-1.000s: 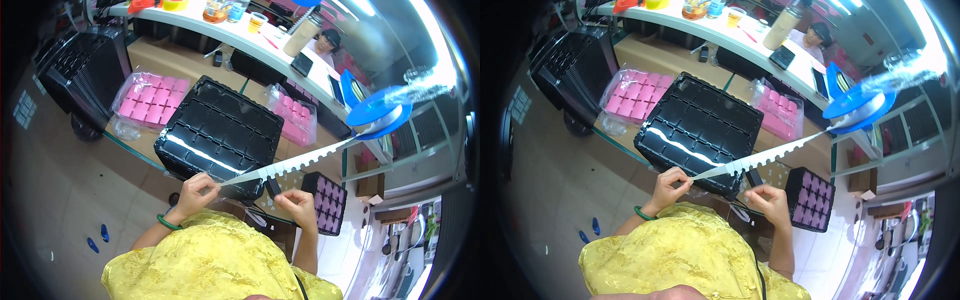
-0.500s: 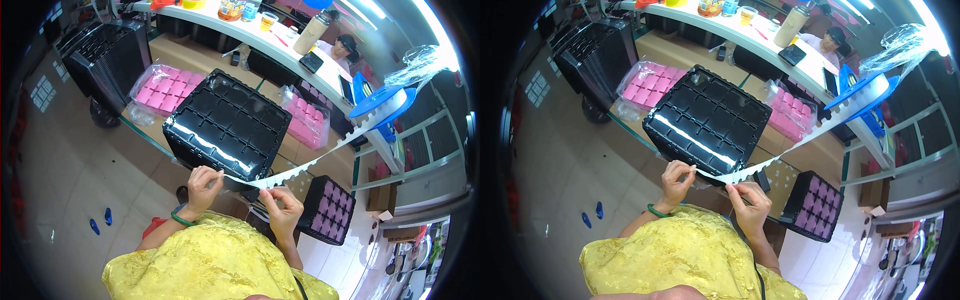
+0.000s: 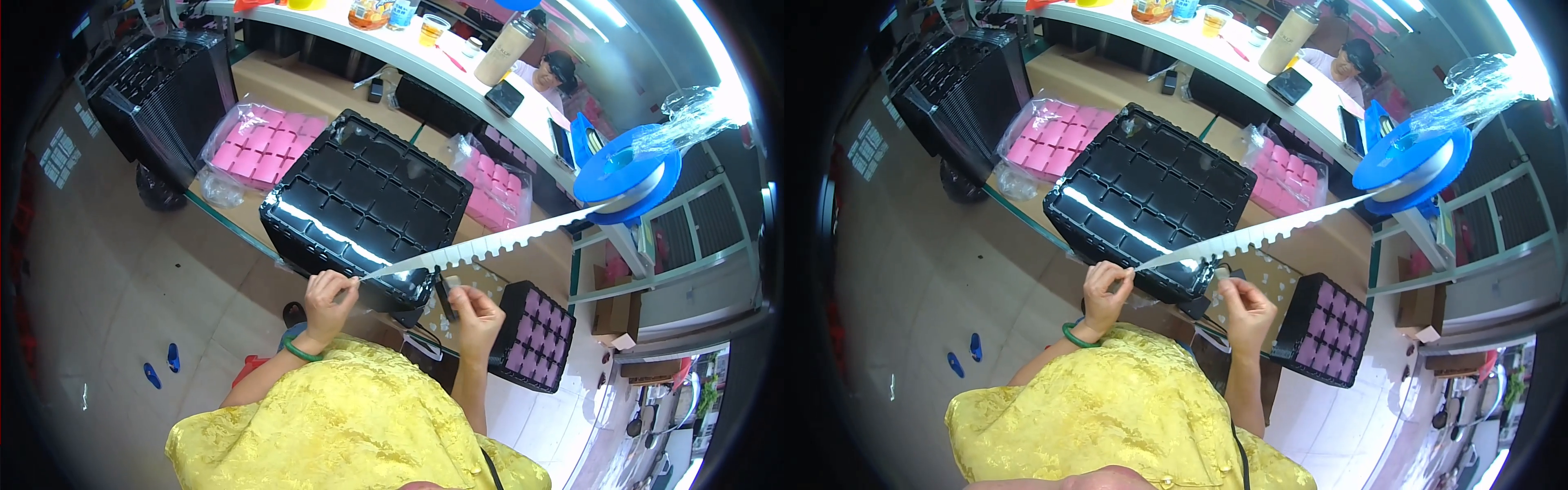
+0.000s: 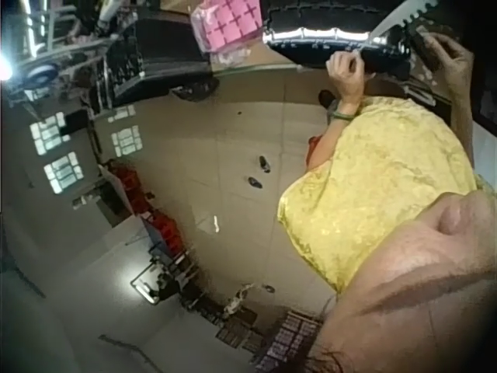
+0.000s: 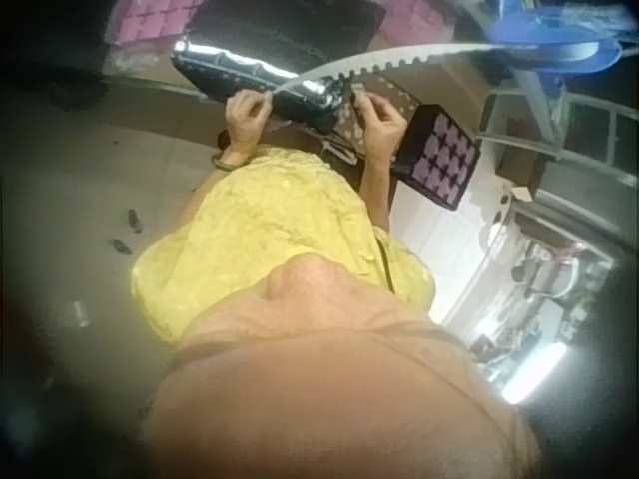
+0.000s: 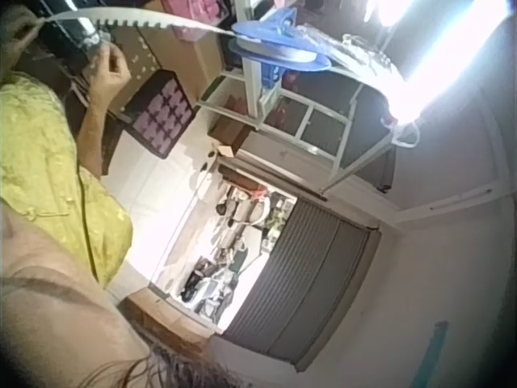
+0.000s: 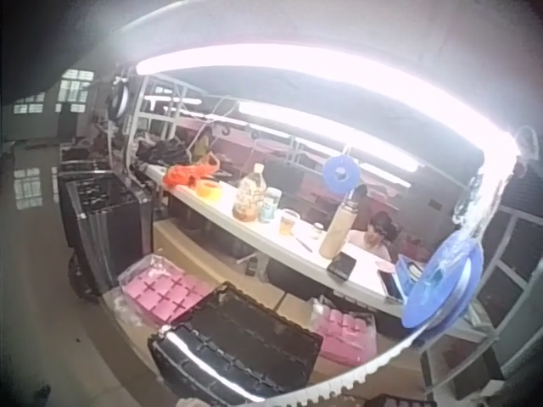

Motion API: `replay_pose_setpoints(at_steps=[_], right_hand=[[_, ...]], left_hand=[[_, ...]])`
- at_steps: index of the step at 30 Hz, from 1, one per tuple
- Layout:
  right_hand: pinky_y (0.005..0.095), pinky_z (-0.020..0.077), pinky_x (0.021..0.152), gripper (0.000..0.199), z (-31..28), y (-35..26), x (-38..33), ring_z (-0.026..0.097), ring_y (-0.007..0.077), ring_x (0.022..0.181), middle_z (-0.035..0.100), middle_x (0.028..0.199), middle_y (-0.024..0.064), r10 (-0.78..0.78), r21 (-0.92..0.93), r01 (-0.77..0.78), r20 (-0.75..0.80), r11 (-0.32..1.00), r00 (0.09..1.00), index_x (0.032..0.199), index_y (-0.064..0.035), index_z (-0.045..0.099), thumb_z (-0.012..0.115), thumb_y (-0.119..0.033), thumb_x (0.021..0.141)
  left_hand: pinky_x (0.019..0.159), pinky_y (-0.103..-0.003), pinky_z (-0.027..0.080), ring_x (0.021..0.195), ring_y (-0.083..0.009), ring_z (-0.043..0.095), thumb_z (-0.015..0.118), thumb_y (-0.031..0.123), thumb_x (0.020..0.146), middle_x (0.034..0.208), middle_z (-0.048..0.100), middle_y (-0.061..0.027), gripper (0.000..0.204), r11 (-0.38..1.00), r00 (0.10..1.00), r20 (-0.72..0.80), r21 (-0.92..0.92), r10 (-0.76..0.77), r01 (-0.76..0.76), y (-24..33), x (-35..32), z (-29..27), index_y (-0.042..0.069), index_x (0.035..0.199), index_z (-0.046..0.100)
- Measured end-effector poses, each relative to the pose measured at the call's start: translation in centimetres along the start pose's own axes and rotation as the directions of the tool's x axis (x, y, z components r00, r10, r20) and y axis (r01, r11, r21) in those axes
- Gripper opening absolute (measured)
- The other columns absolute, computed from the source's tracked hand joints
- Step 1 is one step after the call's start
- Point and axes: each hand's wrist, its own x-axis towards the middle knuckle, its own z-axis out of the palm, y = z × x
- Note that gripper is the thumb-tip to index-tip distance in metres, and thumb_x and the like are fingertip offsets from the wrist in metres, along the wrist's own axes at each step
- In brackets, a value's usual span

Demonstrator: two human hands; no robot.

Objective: The person places pink foam pads into the slots of a black plastic tray, then applies adhesive strips to them by hand.

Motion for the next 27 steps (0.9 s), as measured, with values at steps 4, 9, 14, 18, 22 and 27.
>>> replay_pose_setpoints(at_steps=[4,9,14,18,22,27], right_hand=[[0.0242,0.0497,0.073,0.009,-1.1,-2.3,-0.1,0.065,0.0104,0.076,0.072,0.084,0.0043,-0.006,-0.023,0.009,0.118,1.0,0.993,0.096,0.0034,0.076,0.075,-0.004,0.091],[0.0308,0.0501,0.07,0.006,5.3,-9.6,0.0,0.064,0.0221,0.076,0.068,0.085,0.0093,-0.305,-0.192,0.564,0.681,0.803,0.665,0.093,0.0007,0.071,0.073,-0.003,0.089],[0.0472,0.0524,0.076,0.012,18.8,-7.1,5.9,0.066,0.0358,0.088,0.067,0.089,0.0141,-0.255,-0.314,0.776,0.82,0.546,0.512,0.095,-0.0063,0.066,0.061,-0.017,0.095],[0.0496,0.0538,0.081,0.015,27.3,-2.7,9.7,0.068,0.0373,0.096,0.071,0.097,0.014,-0.067,-0.421,0.809,0.871,0.411,0.487,0.097,-0.0084,0.069,0.06,-0.02,0.093],[0.0485,0.055,0.085,0.018,30.4,0.0,11.4,0.069,0.0362,0.102,0.074,0.101,0.0134,0.024,-0.462,0.834,0.878,0.302,0.477,0.098,-0.009,0.072,0.062,-0.023,0.091],[0.0481,0.0571,0.085,0.022,31.6,-0.7,11.9,0.071,0.0366,0.1,0.075,0.099,0.0163,0.102,-0.473,0.855,0.881,0.213,0.462,0.096,-0.0089,0.076,0.063,-0.027,0.09]], left_hand=[[0.066,-0.036,0.041,0.068,-0.0224,0.058,0.079,0.006,0.082,0.073,0.062,-0.003,0.013,0.999,1.0,0.009,-0.025,-0.019,0.019,-0.3,0.0,-0.8,0.007,0.076,0.067],[0.069,-0.039,0.05,0.075,-0.0264,0.064,0.076,0.013,0.083,0.078,0.064,-0.0069,0.009,0.975,0.967,0.254,-0.219,0.007,0.05,-0.2,-0.7,0.1,0.008,0.079,0.069],[0.07,-0.038,0.052,0.081,-0.0266,0.065,0.075,0.017,0.085,0.083,0.065,-0.0052,0.011,0.961,0.836,0.537,-0.27,0.107,0.051,-0.3,-2.3,2.4,0.009,0.083,0.068],[0.07,-0.039,0.053,0.08,-0.0264,0.066,0.075,0.018,0.087,0.085,0.064,-0.0066,0.013,0.916,0.806,0.576,-0.382,0.136,0.118,0.1,-2.2,3.0,0.006,0.084,0.069],[0.068,-0.038,0.053,0.078,-0.0259,0.066,0.075,0.018,0.087,0.086,0.063,-0.0077,0.015,0.9,0.772,0.625,-0.396,0.118,0.183,0.3,-1.1,2.1,0.003,0.087,0.07],[0.066,-0.037,0.052,0.075,-0.0252,0.066,0.075,0.018,0.086,0.083,0.062,-0.0077,0.016,0.878,0.796,0.593,-0.437,0.117,0.196,-0.6,0.1,1.4,0.002,0.087,0.071]])
